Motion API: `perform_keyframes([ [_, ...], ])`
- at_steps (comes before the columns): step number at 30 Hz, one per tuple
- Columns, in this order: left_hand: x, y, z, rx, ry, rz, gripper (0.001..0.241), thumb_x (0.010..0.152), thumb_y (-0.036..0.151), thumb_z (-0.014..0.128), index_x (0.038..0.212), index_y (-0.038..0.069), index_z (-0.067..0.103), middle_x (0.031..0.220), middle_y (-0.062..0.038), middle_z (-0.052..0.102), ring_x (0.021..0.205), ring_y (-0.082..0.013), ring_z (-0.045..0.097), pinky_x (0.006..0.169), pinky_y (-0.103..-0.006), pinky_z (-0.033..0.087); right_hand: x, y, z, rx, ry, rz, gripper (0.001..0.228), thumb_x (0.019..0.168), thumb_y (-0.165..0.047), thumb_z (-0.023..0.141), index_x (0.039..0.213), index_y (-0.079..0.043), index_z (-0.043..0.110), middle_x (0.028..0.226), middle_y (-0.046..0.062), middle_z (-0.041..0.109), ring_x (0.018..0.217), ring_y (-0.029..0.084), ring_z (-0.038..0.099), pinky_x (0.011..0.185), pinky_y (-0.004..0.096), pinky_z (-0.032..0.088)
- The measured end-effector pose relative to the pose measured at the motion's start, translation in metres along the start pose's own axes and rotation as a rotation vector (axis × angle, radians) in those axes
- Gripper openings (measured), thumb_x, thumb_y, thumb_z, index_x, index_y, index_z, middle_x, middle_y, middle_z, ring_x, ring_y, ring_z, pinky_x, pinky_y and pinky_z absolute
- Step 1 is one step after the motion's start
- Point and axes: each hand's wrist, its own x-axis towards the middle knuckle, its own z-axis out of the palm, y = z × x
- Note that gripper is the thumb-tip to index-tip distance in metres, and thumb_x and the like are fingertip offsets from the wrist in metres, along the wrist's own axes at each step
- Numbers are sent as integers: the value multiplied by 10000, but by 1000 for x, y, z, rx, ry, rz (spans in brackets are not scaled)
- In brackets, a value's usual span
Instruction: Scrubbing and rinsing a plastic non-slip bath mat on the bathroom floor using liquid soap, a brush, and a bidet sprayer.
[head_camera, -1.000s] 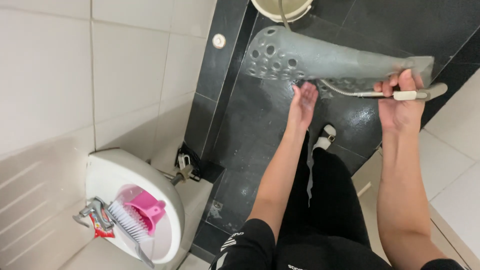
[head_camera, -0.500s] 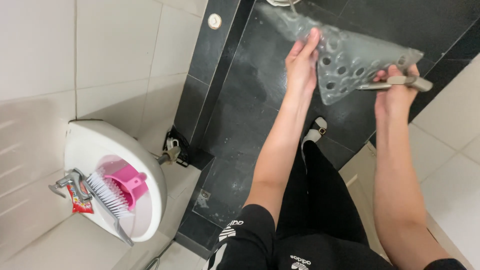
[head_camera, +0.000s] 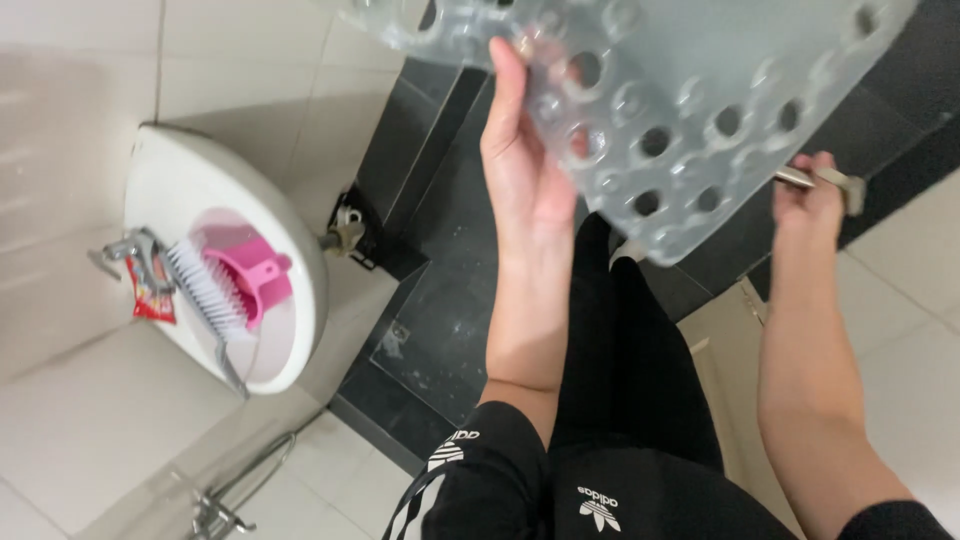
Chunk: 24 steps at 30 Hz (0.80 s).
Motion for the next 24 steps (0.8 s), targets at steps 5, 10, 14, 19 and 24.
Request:
perform_keyframes([
  [5,-25,28,-65,-24,151,21,314,1101,374,669,1162,66,665,1008,-59,718,898,-177,697,792,-326,592,3,-16,-26,18,-112,-304,288,1046,-283,675,948,-12,677,974,118,719,981,237,706,1039,419,590],
  [10,-30,15,-80,170,374,77,238,1019,286,699,1123,74,681,984,-21,718,883,-137,687,774,-296,558,7,-10,-13,-182,-416,-463,303,1072,-342,688,1022,-45,654,1076,98,706,1108,243,690,1148,460,567],
  [14,-12,-20,-117,287,435,76,203,966,212,743,1086,55,696,982,-22,724,879,-127,676,819,-296,530,-16,0,-2,-341,-496,-624,324,1108,-392,658,1051,-78,603,1116,95,708,1154,238,688,1179,479,574],
  [19,55,-105,-272,409,568,44,277,1008,177,783,1144,-31,662,1017,-56,682,838,-147,590,733,-312,434,-36,-26,17,-394,-482,-776,270,1156,-316,651,1119,-50,622,1174,107,704,1183,225,661,1143,457,540],
  [24,98,-179,-385,337,437,-185,511,954,200,768,1324,-99,581,1273,-145,672,1209,-228,643,1094,-349,504,-111,-45,77,-791,-484,-997,205,1212,-239,642,1136,-51,669,1196,51,685,1179,160,641,1075,372,513],
])
